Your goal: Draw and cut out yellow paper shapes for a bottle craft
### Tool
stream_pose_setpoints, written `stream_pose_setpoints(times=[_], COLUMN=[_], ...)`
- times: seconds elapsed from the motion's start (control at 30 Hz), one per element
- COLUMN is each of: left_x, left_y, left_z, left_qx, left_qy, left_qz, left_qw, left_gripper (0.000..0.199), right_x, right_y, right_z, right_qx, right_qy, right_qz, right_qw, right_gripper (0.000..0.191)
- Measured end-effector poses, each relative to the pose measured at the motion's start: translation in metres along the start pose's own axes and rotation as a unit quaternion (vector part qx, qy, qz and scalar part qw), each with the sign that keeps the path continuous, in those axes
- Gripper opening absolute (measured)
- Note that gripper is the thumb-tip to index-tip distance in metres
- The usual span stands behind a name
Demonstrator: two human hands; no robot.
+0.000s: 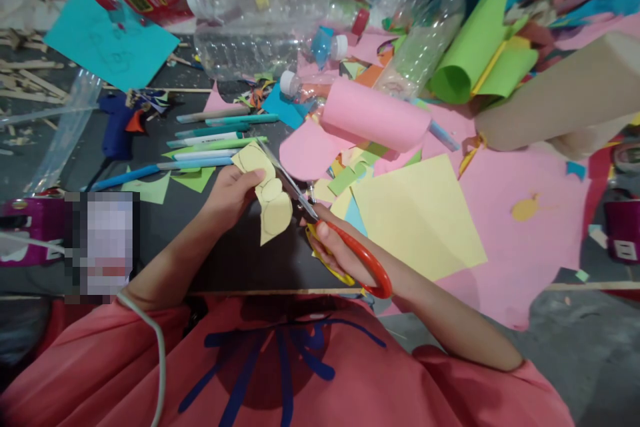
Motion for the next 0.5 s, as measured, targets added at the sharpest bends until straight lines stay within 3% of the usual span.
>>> stream_pose_setpoints(times=[0.23, 0.5], left_x=[-0.001, -0.002], left_y=[0.001, 0.001], left_z=[-0.002, -0.001], left_qx=[-0.038, -0.009], left_qy=[-0.009, 0.016], left_qz=[0.014, 0.005], left_qw=[0.999, 1.000], left_gripper=[0.028, 0.035], right_x=[0.001, 0.002], right_y=[-0.004, -0.009], right_z=[-0.003, -0.012], right_qx=[0.032, 0.027], right_qy=[-0.003, -0.062], right_qz=[0.008, 0.006], right_qw=[0.999, 0.998], right_gripper=[0.054, 0.051])
Point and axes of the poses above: each hand's wrist, its own y-axis towards the middle knuckle, its own x-axis out of the palm, z = x × y, the point moved 3 cm from there along y, towards the middle knuckle, and after that the axes turned 3 degrees about -z, right-handed, at the moved point
